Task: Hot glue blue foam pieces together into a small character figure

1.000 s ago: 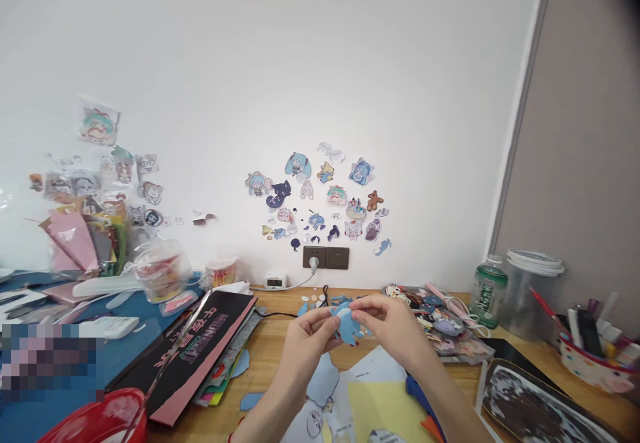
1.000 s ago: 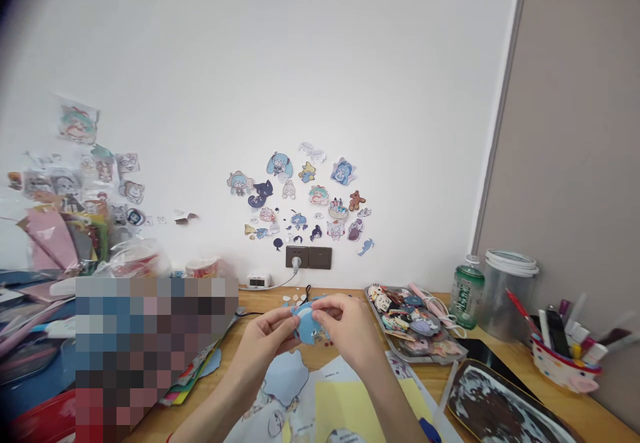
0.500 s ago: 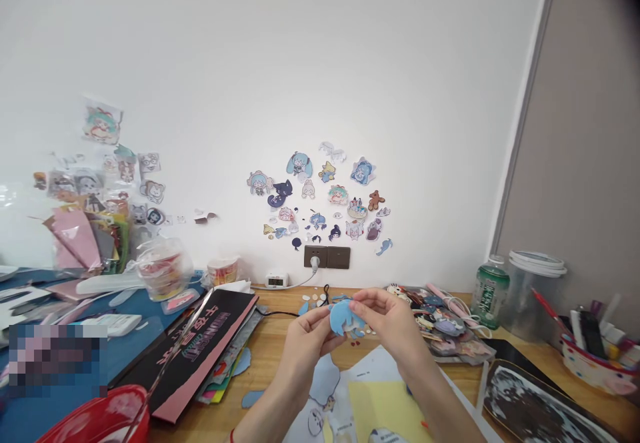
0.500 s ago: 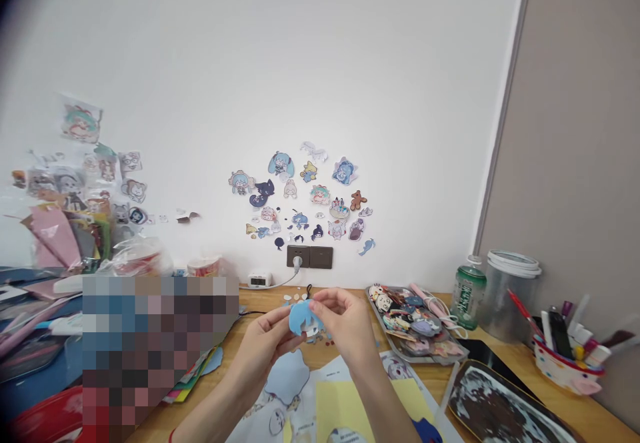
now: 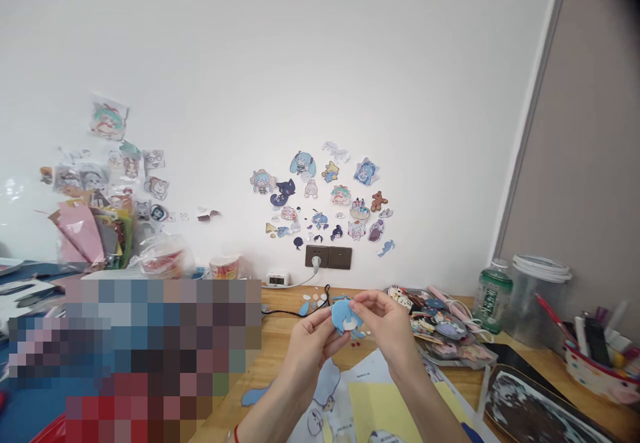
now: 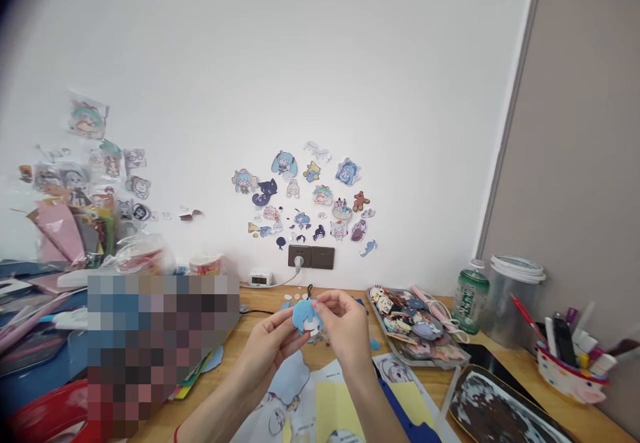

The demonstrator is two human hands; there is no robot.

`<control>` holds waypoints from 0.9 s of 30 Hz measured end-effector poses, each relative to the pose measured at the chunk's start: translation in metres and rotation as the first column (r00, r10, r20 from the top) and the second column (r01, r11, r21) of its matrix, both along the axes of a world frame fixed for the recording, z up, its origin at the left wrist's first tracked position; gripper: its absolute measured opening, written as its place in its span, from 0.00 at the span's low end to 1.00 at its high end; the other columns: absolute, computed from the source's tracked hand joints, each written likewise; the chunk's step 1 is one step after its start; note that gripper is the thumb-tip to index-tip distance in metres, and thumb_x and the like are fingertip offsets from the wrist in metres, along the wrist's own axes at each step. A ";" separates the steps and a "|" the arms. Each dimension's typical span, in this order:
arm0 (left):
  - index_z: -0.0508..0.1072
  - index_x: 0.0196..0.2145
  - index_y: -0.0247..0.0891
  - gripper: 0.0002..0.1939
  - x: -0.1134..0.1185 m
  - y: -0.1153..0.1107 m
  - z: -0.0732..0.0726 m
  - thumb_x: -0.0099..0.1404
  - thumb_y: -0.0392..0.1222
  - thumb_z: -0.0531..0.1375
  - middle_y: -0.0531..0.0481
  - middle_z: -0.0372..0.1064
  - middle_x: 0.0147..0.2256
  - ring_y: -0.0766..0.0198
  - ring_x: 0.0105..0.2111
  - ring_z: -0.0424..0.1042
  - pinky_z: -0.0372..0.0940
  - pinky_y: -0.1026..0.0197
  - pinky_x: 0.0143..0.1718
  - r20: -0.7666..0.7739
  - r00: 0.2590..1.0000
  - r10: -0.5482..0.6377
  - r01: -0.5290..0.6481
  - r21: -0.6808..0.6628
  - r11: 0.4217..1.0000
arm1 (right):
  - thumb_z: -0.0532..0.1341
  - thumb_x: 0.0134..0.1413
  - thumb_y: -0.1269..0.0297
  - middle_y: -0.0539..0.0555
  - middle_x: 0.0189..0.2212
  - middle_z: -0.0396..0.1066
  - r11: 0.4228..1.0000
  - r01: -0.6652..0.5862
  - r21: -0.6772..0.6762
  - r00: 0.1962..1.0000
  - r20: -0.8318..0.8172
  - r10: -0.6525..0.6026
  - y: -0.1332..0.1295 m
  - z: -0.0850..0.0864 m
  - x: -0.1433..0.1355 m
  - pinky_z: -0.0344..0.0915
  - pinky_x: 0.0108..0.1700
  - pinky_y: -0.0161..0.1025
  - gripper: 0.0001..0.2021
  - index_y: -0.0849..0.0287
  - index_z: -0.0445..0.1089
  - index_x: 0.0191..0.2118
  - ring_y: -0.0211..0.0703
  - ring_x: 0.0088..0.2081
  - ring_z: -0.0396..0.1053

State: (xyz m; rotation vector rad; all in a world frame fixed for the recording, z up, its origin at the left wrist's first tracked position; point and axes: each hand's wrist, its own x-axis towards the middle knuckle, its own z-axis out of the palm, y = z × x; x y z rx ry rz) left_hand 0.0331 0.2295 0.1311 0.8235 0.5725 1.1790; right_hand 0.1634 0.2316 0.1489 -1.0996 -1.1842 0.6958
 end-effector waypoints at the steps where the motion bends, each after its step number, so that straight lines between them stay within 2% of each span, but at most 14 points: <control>1: 0.76 0.37 0.31 0.11 0.000 0.000 0.000 0.55 0.37 0.63 0.42 0.75 0.35 0.64 0.33 0.74 0.69 0.66 0.40 0.010 1.000 0.010 -0.010 -0.011 1.000 | 0.66 0.37 0.59 0.54 0.23 0.74 1.000 -0.001 0.007 1.000 0.003 0.001 0.000 0.000 0.000 0.66 0.33 0.38 0.11 0.61 0.70 0.26 0.43 0.27 0.70; 5: 0.75 0.35 0.30 0.10 0.001 -0.001 0.002 0.59 0.40 0.60 0.41 0.75 0.36 0.63 0.33 0.74 0.70 0.62 0.40 0.024 0.999 0.043 -0.042 -0.029 0.999 | 0.66 0.38 0.58 0.53 0.23 0.72 1.000 0.003 0.027 1.000 0.022 -0.003 -0.001 -0.001 -0.002 0.65 0.31 0.37 0.11 0.61 0.70 0.25 0.43 0.27 0.69; 12: 0.75 0.36 0.29 0.11 -0.001 0.000 0.003 0.52 0.33 0.65 0.43 0.75 0.33 0.66 0.29 0.73 0.70 0.65 0.38 0.001 0.997 0.082 -0.081 -0.006 0.997 | 0.67 0.39 0.59 0.54 0.26 0.74 0.999 -0.022 0.045 1.000 0.010 0.021 -0.003 0.001 -0.003 0.66 0.36 0.38 0.11 0.61 0.71 0.27 0.44 0.31 0.71; 16: 0.76 0.35 0.30 0.09 -0.004 0.001 0.007 0.54 0.33 0.63 0.44 0.75 0.34 0.65 0.32 0.74 0.70 0.66 0.39 0.006 0.994 0.105 -0.105 -0.003 0.994 | 0.64 0.44 0.54 0.57 0.31 0.76 0.995 -0.103 0.000 0.989 -0.103 0.102 -0.003 0.008 0.002 0.68 0.40 0.40 0.16 0.62 0.72 0.35 0.46 0.34 0.73; 19: 0.76 0.35 0.30 0.08 -0.005 0.000 0.009 0.54 0.31 0.62 0.43 0.76 0.33 0.65 0.32 0.74 0.70 0.66 0.38 0.006 0.994 0.113 -0.113 -0.005 0.994 | 0.64 0.43 0.52 0.57 0.32 0.76 0.986 -0.164 -0.040 0.974 -0.161 0.156 -0.005 0.013 0.006 0.68 0.40 0.40 0.18 0.62 0.74 0.35 0.45 0.34 0.73; 22: 0.76 0.34 0.30 0.08 -0.005 0.000 0.009 0.54 0.32 0.63 0.44 0.75 0.34 0.65 0.30 0.74 0.70 0.66 0.37 0.004 0.994 0.113 -0.113 0.000 0.994 | 0.65 0.40 0.52 0.56 0.28 0.76 0.983 -0.167 -0.080 0.982 -0.102 0.159 -0.008 0.014 0.008 0.68 0.36 0.37 0.18 0.62 0.75 0.34 0.45 0.32 0.72; 27: 0.76 0.35 0.30 0.11 -0.006 0.001 0.008 0.51 0.34 0.65 0.44 0.75 0.33 0.67 0.28 0.73 0.71 0.65 0.37 -0.005 0.995 0.100 -0.100 0.012 0.995 | 0.69 0.35 0.57 0.55 0.29 0.76 0.965 -0.237 -0.108 0.971 -0.014 0.237 -0.008 0.013 0.009 0.66 0.33 0.35 0.17 0.62 0.75 0.33 0.42 0.30 0.71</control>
